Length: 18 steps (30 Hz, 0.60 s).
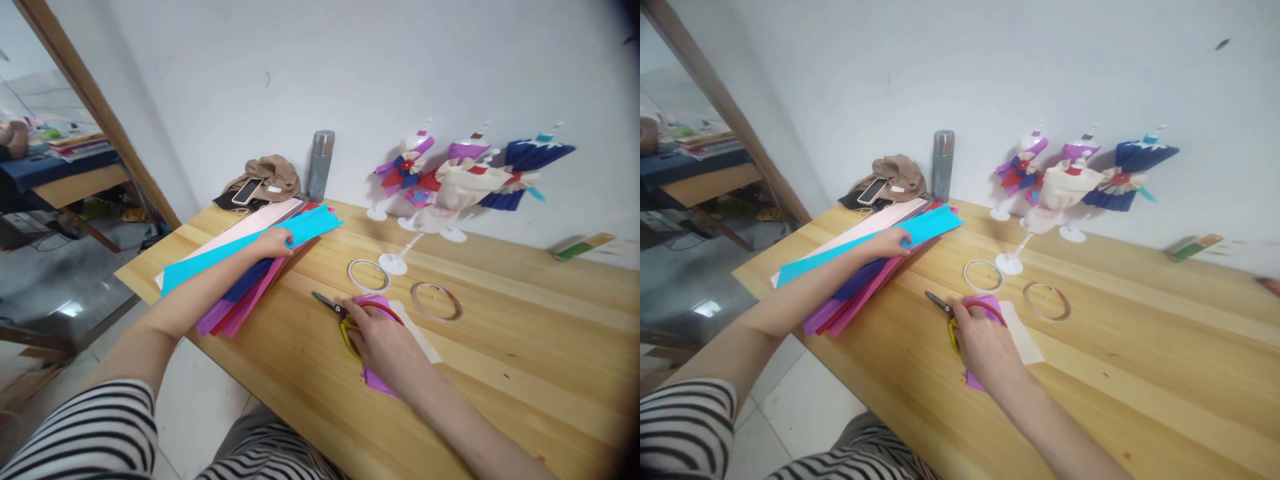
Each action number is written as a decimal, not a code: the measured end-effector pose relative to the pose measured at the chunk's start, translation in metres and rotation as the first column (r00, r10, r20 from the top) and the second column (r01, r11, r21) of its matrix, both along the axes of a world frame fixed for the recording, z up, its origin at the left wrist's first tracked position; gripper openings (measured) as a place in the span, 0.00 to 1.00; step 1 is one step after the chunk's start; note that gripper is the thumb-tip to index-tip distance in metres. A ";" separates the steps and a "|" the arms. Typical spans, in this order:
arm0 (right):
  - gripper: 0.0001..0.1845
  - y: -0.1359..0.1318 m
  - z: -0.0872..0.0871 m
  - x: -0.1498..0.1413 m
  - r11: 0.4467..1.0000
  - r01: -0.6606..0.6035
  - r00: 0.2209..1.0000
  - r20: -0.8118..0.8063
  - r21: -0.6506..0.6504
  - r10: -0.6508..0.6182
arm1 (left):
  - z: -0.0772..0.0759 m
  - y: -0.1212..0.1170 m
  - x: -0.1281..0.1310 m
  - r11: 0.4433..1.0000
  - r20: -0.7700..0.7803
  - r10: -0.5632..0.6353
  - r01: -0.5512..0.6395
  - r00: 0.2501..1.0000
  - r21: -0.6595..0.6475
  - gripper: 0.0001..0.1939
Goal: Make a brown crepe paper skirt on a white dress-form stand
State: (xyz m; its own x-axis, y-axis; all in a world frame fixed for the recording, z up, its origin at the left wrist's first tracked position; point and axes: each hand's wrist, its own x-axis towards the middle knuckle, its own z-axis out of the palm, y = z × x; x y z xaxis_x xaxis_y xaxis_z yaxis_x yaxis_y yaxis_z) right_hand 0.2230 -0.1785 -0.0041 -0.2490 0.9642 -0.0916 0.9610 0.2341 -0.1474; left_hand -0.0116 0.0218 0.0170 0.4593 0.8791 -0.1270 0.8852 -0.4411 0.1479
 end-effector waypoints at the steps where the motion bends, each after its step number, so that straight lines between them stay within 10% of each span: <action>1: 0.24 -0.001 0.004 -0.004 1.000 0.005 0.998 0.063 -0.011 -0.005 | -0.001 0.001 -0.002 1.000 0.029 0.007 -0.007 1.000 -0.007 0.14; 9: 0.14 0.000 0.017 -0.022 1.000 -0.001 0.957 0.290 -0.010 0.004 | -0.010 0.013 -0.017 0.998 0.259 0.026 -0.012 0.965 -0.054 0.07; 18: 0.16 0.087 0.018 -0.088 0.874 -0.460 0.887 0.132 0.160 0.443 | -0.006 0.023 -0.037 0.976 0.458 0.108 -0.006 0.882 -0.219 0.14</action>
